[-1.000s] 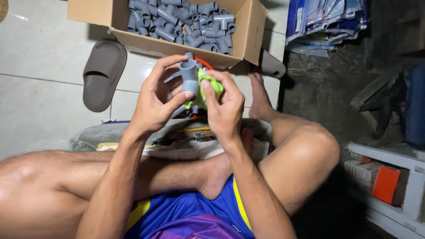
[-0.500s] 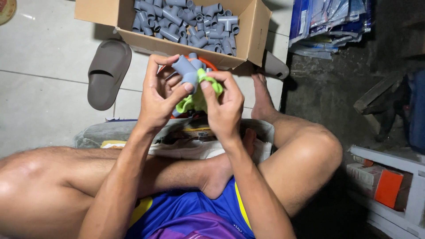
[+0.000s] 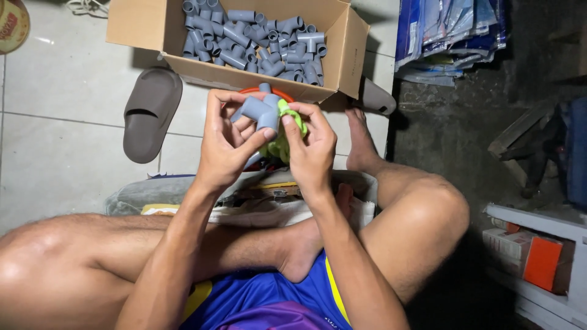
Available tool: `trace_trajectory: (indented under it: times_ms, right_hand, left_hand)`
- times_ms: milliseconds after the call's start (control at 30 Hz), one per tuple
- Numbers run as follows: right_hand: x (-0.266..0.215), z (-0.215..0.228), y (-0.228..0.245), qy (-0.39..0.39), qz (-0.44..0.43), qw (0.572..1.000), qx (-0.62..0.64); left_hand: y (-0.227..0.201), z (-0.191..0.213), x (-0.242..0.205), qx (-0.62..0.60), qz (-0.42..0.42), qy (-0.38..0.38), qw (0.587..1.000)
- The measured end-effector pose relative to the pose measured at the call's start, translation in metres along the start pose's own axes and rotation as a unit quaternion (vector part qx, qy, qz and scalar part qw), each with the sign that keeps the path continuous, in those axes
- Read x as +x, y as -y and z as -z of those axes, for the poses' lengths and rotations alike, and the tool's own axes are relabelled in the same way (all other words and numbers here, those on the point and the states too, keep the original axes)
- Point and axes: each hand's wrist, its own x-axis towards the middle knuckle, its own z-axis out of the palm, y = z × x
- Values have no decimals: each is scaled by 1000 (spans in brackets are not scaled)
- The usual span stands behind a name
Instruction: Cleaning PVC T-fittings with a cloth and placing them into a bucket.
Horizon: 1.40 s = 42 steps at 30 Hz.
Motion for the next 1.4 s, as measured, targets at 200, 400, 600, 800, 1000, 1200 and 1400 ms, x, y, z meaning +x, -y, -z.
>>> trace_trajectory:
  times_ms: [200, 400, 600, 800, 1000, 1200, 1400]
  right_hand:
    - [-10, -3, 21, 1, 2, 1000, -12]
    - [-9, -4, 13, -13, 7, 1000, -11]
    - [-5, -2, 15, -15, 13, 1000, -11]
    - [-10, -1, 30, 19, 7, 1000, -3]
    - [2, 6, 10, -15, 7, 999, -28]
    - [-10, -2, 33, 26, -2, 1000, -3]
    - [3, 5, 13, 3, 2, 1000, -22]
  left_hand:
    - [-2, 9, 1, -8, -8, 13, 1000]
    - [0, 2, 2, 63, -20, -12, 998]
    - [-6, 3, 0, 45, -17, 3, 999]
    - [1, 11, 3, 75, -26, -24, 997]
    - [0, 2, -1, 64, -24, 25, 997]
    - [-6, 3, -1, 125, -17, -4, 992]
    - [-10, -3, 1, 124, -31, 42, 991]
